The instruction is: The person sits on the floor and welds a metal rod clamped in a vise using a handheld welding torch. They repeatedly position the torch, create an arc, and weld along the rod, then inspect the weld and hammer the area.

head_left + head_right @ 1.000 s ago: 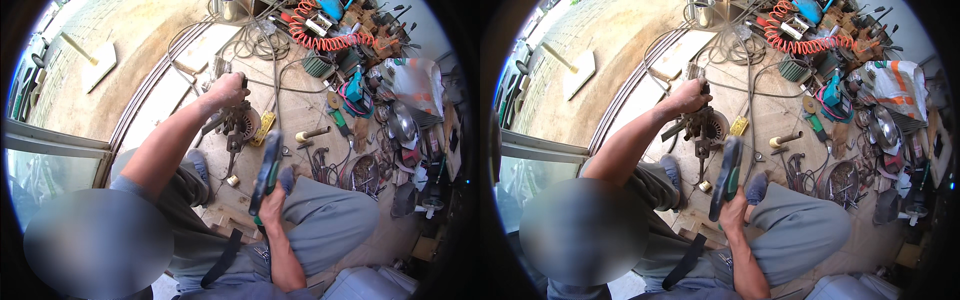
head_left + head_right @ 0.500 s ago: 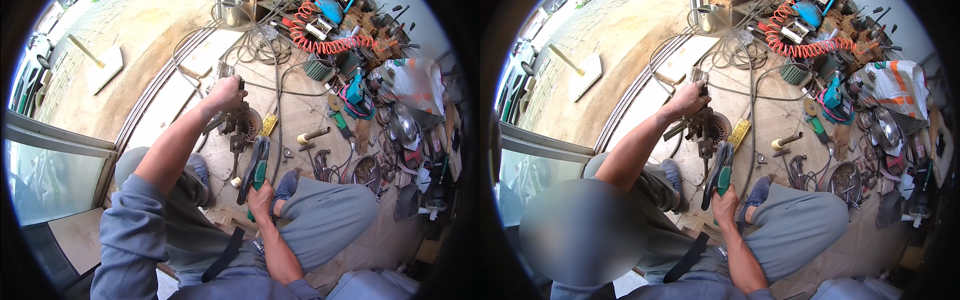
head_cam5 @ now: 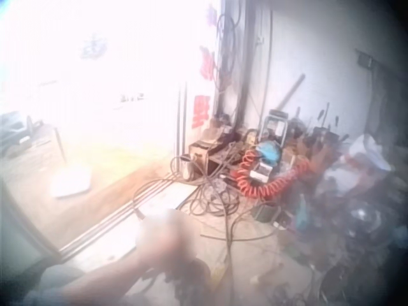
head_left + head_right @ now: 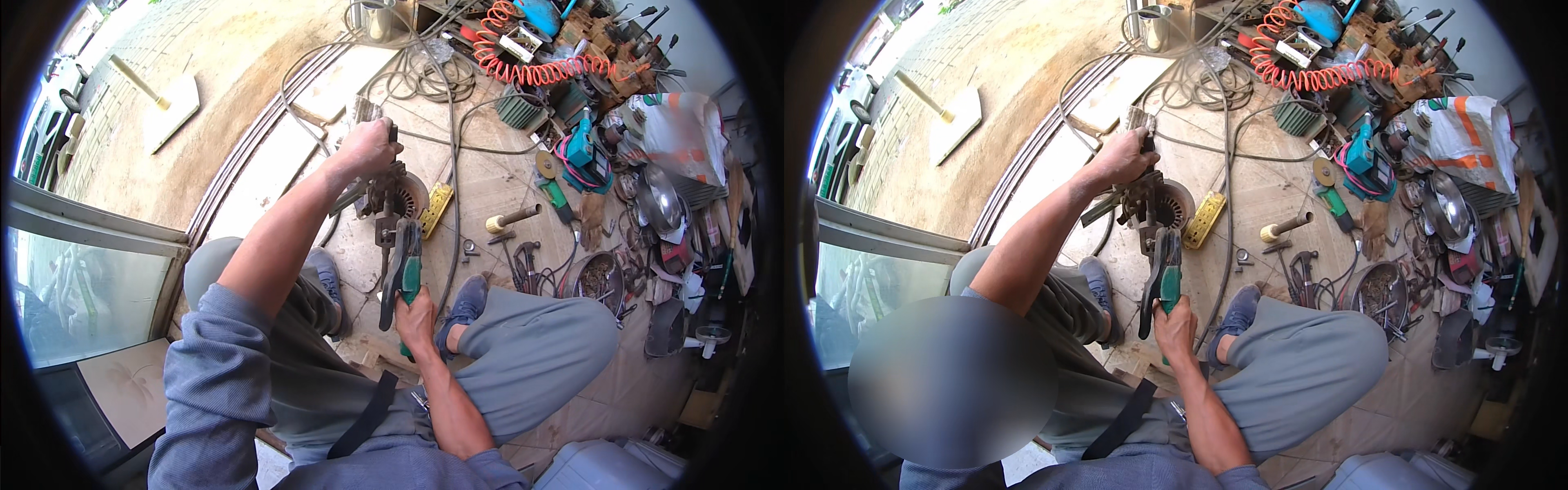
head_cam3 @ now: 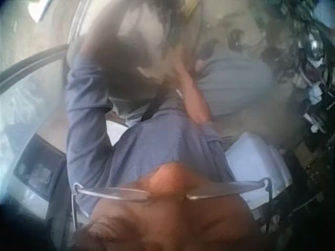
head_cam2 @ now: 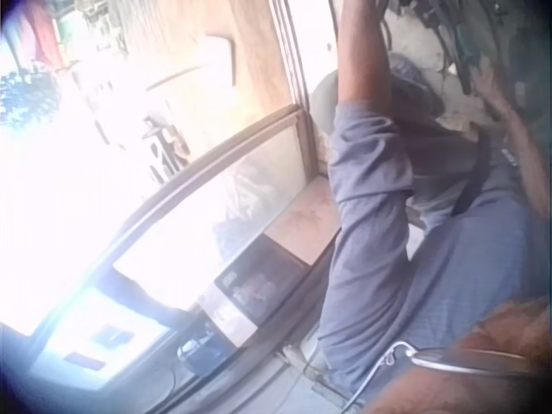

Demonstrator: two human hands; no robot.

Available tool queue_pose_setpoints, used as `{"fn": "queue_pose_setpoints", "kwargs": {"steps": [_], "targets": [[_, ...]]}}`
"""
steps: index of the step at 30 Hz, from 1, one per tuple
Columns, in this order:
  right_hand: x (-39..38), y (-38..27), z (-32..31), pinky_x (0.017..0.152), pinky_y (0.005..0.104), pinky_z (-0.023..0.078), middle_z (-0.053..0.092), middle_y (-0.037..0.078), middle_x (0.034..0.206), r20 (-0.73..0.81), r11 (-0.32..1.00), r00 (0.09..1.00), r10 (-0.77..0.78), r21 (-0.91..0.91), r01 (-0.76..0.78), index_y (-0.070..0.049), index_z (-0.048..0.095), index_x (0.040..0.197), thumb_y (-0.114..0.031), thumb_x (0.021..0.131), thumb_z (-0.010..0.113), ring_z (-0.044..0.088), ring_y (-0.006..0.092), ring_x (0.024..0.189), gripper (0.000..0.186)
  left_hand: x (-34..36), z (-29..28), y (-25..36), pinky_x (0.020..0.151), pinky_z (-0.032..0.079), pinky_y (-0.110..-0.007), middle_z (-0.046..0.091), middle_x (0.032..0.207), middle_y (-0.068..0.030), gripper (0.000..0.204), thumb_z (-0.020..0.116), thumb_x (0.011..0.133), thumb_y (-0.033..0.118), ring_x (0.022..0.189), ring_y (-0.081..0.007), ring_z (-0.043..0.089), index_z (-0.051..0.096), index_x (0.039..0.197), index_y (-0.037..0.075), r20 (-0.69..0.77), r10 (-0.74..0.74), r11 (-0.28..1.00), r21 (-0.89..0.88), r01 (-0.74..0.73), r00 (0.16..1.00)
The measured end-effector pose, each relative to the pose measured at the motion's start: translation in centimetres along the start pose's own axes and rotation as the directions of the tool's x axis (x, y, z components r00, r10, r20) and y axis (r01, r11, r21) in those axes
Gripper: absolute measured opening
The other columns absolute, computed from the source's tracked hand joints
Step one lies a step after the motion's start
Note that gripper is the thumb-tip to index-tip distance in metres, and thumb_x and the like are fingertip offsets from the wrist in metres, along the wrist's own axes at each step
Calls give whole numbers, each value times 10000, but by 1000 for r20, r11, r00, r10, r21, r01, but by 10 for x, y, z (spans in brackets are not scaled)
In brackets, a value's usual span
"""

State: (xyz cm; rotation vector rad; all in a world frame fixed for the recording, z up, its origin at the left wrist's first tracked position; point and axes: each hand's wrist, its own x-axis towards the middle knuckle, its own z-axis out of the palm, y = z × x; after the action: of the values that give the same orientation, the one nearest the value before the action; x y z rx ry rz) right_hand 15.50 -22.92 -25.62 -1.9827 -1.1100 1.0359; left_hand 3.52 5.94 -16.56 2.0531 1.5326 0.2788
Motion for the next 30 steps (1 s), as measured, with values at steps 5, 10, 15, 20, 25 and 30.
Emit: {"fn": "queue_pose_setpoints", "kwargs": {"steps": [5, 10, 15, 20, 25, 30], "targets": [[3, 4, 2, 673, 506, 483, 643, 288, 755, -3, 1000, 1000, 1, -15, -1, 64, 559, 924, -192, 876, 683, 660, 481, 787, 288, 0, 0, 1, 826, 523, -473, 678, 937, -268, 372, 702, 875, 274, 933, -410, 665, 603, 1047, -40, -1, 9, 1000, -14, -9, 1000], [3, 1, 1, 678, 506, 486, 644, 291, 760, -4, 1000, 1000, -4, -29, 4, 67, 562, 927, -189, 877, 679, 660, 482, 785, 286, 1, 1, -1, 826, 521, -474, 677, 937, -272, 371, 701, 872, 269, 938, -413, 665, 602, 1036, -48, -22, 44, 999, -5, -44, 999], [3, -1, 1, 684, 503, 489, 647, 289, 763, 1, 1000, 1000, -6, -26, 6, 67, 564, 930, -192, 878, 677, 662, 480, 781, 287, 2, 2, -2, 826, 519, -477, 675, 937, -275, 367, 701, 872, 268, 942, -414, 664, 603, 1029, -49, -24, 46, 999, 1, -46, 999], [4, 1, 2, 690, 505, 490, 648, 289, 764, 11, 999, 1000, 8, -39, -7, 66, 564, 934, -209, 881, 675, 662, 480, 781, 301, 1, 1, 1, 829, 519, -475, 676, 943, -275, 373, 699, 876, 274, 947, -414, 663, 602, 1036, -49, -21, 28, 1000, 0, -28, 999], [4, 2, 2, 682, 504, 490, 646, 286, 753, 14, 999, 1000, 7, -40, -7, 64, 562, 933, -215, 882, 674, 664, 476, 779, 304, 2, 0, 2, 834, 519, -474, 677, 952, -272, 377, 693, 884, 285, 949, -411, 663, 603, 1043, -46, -12, 16, 1000, -11, -16, 1000], [4, 0, 3, 670, 506, 489, 642, 286, 742, 5, 1000, 1000, -7, -23, 7, 62, 558, 924, -217, 886, 672, 663, 479, 771, 304, 3, 1, 2, 835, 520, -474, 679, 959, -266, 372, 688, 887, 290, 953, -408, 663, 604, 1039, -39, -6, 1, 1000, -6, -1, 1000]]}}
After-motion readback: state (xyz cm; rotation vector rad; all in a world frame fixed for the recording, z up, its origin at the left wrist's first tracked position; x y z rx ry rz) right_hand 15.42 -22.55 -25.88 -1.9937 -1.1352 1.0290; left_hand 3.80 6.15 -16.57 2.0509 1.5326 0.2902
